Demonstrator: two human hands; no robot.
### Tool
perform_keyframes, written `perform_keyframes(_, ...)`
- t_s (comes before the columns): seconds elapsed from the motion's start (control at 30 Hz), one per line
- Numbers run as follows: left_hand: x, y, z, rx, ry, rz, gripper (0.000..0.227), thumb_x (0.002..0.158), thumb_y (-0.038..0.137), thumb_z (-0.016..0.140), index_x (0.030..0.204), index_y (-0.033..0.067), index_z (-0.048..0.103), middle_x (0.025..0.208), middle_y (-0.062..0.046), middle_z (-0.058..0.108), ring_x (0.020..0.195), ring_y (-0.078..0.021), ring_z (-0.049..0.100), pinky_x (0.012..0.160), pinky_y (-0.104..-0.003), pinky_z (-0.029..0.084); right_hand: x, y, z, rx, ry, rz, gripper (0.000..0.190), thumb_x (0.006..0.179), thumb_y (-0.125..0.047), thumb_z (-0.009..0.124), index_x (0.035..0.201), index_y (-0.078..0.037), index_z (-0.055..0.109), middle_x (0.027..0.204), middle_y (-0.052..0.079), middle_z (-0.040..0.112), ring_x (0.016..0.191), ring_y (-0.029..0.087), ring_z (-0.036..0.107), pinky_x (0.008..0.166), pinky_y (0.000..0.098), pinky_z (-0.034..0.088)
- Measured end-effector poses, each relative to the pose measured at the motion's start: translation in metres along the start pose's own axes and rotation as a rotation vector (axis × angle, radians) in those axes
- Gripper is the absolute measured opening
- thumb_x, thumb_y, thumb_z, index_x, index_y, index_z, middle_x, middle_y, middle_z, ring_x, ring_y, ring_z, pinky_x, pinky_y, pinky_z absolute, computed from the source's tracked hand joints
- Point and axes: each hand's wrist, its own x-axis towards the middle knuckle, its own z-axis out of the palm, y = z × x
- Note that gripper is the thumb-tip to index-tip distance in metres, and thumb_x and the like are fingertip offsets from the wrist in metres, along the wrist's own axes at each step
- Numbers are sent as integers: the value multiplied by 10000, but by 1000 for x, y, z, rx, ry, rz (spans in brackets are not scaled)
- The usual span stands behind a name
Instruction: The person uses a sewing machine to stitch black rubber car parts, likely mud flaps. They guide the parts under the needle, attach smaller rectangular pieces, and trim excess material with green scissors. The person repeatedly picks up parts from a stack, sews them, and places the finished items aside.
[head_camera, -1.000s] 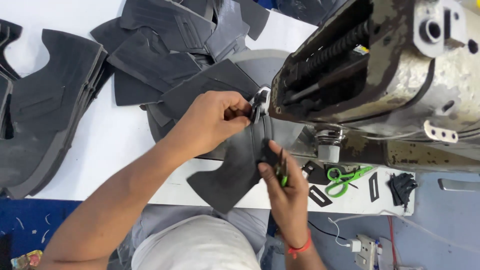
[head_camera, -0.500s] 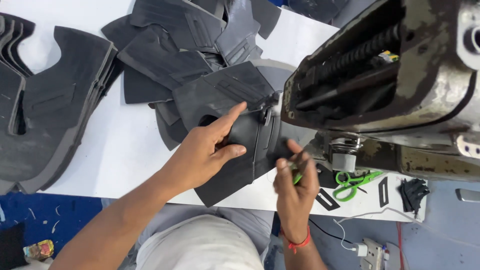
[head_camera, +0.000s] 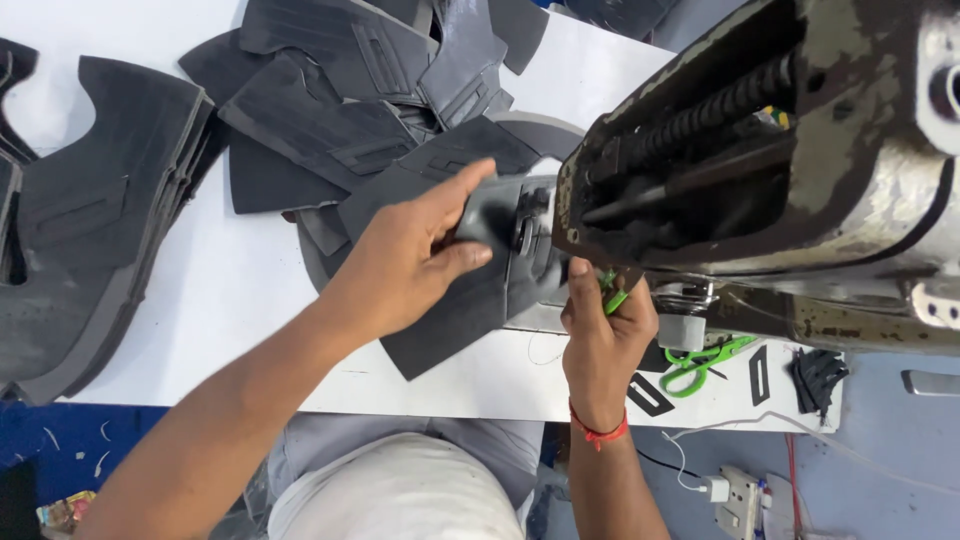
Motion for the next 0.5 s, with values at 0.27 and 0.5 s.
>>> perform_keyframes(0.27, 25, -13, -7, 41, 4, 94, 641, 934, -8, 702, 1519, 50, 448, 1096, -94, 766, 983, -89, 684, 884, -250, 530, 23, 33, -5, 76, 91, 103, 123, 1014, -70, 705, 922, -58, 625, 741, -35, 597, 599, 17, 503, 510, 192, 384)
perform_keyframes(0.5, 10, -9, 8, 797, 150, 464, 741, 926, -51, 632, 1616, 73, 393, 920, -124, 680, 835, -318, 642, 800, -429, 514, 14, 32, -24, -158, -74, 10, 116, 990, -171, 696, 1000, -67, 646, 735, -30, 625, 547, 25, 508, 464, 214, 384)
